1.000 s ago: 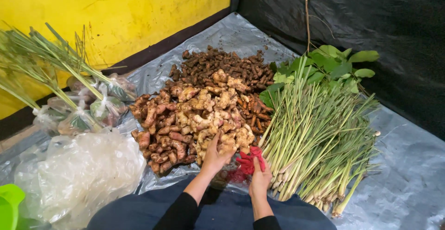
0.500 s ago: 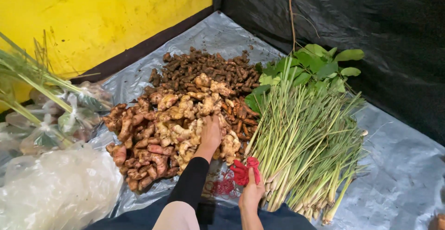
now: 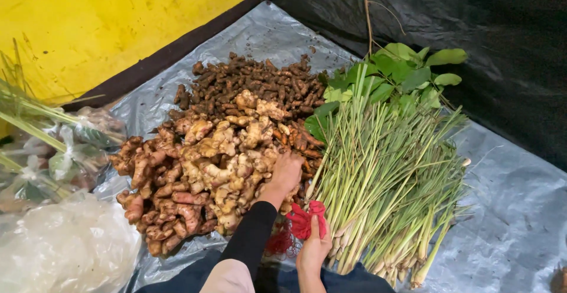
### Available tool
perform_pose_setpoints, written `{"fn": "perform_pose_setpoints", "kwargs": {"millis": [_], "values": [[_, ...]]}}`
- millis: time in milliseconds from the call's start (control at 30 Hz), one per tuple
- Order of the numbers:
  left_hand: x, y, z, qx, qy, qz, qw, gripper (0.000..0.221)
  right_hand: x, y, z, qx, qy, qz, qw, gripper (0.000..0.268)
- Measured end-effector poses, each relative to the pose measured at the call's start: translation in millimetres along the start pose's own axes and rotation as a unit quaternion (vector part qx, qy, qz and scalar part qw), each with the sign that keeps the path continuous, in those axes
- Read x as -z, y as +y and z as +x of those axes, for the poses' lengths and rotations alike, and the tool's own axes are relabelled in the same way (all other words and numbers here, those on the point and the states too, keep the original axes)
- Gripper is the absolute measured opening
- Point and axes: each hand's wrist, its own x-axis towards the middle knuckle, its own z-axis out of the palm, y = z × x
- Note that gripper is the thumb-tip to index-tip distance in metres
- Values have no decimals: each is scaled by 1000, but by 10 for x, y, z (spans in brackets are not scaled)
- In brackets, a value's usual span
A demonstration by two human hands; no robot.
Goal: Cleaning and inspecting ginger roots using a red cloth
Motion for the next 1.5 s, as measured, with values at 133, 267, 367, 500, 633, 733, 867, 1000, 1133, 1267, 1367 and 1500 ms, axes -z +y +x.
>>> {"fn": "perform_pose_setpoints", "kwargs": {"millis": [133, 267, 367, 500, 633, 733, 867, 1000, 1133, 1267, 1367, 1500], "values": [[-953, -222, 348, -26, 75, 85, 993, 24, -9, -63, -24, -30, 35, -9, 999, 30], [-1132, -203, 464, 14, 72, 65, 995, 31, 25, -34, 26, -13, 7, 19, 1000, 29], [-1189, -134, 481, 34, 36, 86, 995, 25, 40, -41, 32, -11, 5, 21, 1000, 28], [-1257, -77, 534, 60, 36, 97, 993, 27, 14, -61, 33, -17, 4, 22, 1000, 28], [-1229, -58, 501, 58, 57, 92, 992, 24, 21, -45, 25, -18, 14, 25, 999, 30], [-1178, -59, 518, 70, 63, 112, 989, 22, 0, -49, 46, -27, 19, 16, 999, 27], [-1158, -53, 463, 73, 39, 116, 990, 20, -1, -34, 58, -27, 25, 30, 999, 29], [-1059, -30, 367, 63, 79, 63, 993, 25, -22, -56, 45, -20, 25, 22, 999, 29], [-994, -1, 315, 51, 85, 83, 992, 21, 40, 38, 99, -13, 12, 31, 999, 28], [-1066, 53, 353, 95, 21, 103, 990, 20, 60, 33, 77, -12, 6, 27, 1000, 27], [-1065, 63, 366, 80, 55, 103, 990, 17, 17, -29, 90, -12, 3, 30, 999, 28], [-1083, -2, 296, 18, 114, 72, 991, 15, 39, 5, 76, -7, -8, 24, 1000, 26]]}}
